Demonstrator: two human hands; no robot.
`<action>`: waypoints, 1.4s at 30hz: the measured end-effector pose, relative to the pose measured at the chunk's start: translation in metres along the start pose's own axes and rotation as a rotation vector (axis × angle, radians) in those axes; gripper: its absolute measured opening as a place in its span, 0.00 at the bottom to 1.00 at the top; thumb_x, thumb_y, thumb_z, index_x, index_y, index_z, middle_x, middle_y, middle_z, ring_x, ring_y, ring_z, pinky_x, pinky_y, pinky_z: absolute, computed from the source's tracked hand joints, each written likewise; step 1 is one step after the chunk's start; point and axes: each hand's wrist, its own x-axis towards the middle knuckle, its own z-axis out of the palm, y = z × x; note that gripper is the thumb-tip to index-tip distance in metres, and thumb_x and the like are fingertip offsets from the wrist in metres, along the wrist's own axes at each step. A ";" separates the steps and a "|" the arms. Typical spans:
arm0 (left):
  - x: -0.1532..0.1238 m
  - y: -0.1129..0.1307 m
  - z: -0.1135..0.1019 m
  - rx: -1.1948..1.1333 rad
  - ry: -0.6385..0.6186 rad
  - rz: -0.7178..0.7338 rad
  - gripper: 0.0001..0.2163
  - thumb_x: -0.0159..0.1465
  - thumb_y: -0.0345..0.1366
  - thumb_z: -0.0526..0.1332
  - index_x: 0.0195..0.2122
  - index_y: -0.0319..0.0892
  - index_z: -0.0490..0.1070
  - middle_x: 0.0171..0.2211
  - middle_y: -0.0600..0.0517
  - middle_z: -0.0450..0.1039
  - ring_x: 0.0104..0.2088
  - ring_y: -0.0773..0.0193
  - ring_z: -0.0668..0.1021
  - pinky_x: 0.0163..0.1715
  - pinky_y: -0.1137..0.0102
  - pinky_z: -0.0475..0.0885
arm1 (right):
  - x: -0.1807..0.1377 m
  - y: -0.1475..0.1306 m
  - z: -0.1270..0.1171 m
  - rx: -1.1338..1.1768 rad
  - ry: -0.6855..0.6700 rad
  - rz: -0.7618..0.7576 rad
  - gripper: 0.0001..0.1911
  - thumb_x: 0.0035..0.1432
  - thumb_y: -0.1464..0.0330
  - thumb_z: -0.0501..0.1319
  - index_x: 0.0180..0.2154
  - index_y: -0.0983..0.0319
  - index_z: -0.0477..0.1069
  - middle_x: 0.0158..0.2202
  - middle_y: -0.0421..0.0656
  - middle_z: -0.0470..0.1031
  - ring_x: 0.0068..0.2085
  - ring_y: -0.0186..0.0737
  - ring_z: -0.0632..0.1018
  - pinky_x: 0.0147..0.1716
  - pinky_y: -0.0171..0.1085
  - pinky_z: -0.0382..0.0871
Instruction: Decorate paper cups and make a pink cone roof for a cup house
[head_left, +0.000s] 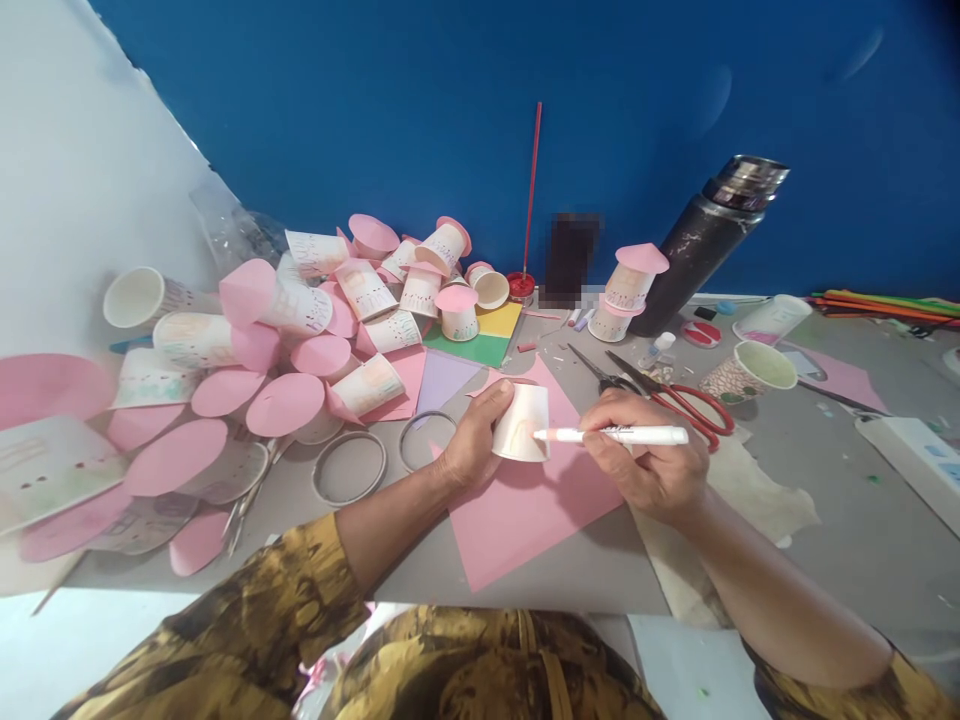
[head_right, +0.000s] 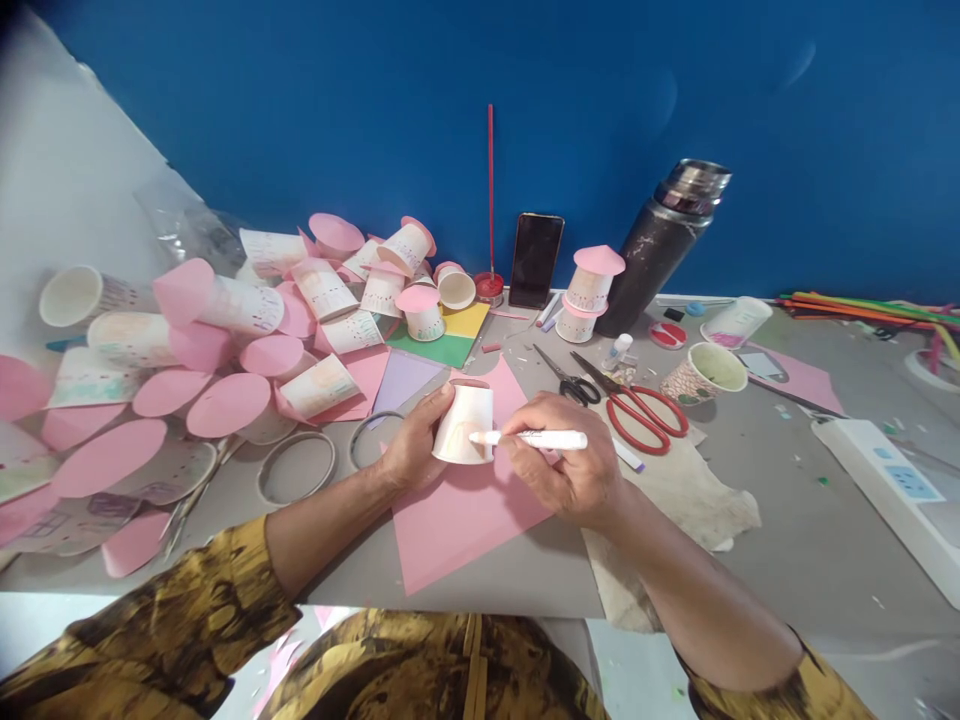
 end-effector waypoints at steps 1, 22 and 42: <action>0.000 0.000 0.000 0.009 0.001 0.009 0.22 0.61 0.54 0.66 0.43 0.38 0.77 0.30 0.50 0.74 0.29 0.60 0.75 0.28 0.67 0.71 | 0.001 0.000 0.000 0.011 -0.019 -0.009 0.05 0.65 0.74 0.61 0.39 0.59 0.73 0.28 0.41 0.76 0.26 0.37 0.72 0.27 0.39 0.66; 0.001 0.000 0.000 0.063 0.057 0.096 0.19 0.61 0.53 0.68 0.39 0.40 0.78 0.31 0.51 0.72 0.30 0.62 0.73 0.29 0.68 0.68 | 0.002 -0.002 0.000 -0.020 -0.019 0.033 0.03 0.65 0.72 0.62 0.37 0.60 0.75 0.28 0.41 0.78 0.28 0.38 0.75 0.30 0.38 0.69; 0.000 0.001 0.000 0.106 0.068 0.115 0.18 0.62 0.52 0.67 0.38 0.41 0.78 0.29 0.51 0.72 0.28 0.62 0.72 0.28 0.67 0.65 | -0.001 -0.001 0.003 0.020 -0.071 0.071 0.04 0.66 0.70 0.61 0.36 0.60 0.75 0.27 0.40 0.76 0.25 0.36 0.73 0.26 0.37 0.66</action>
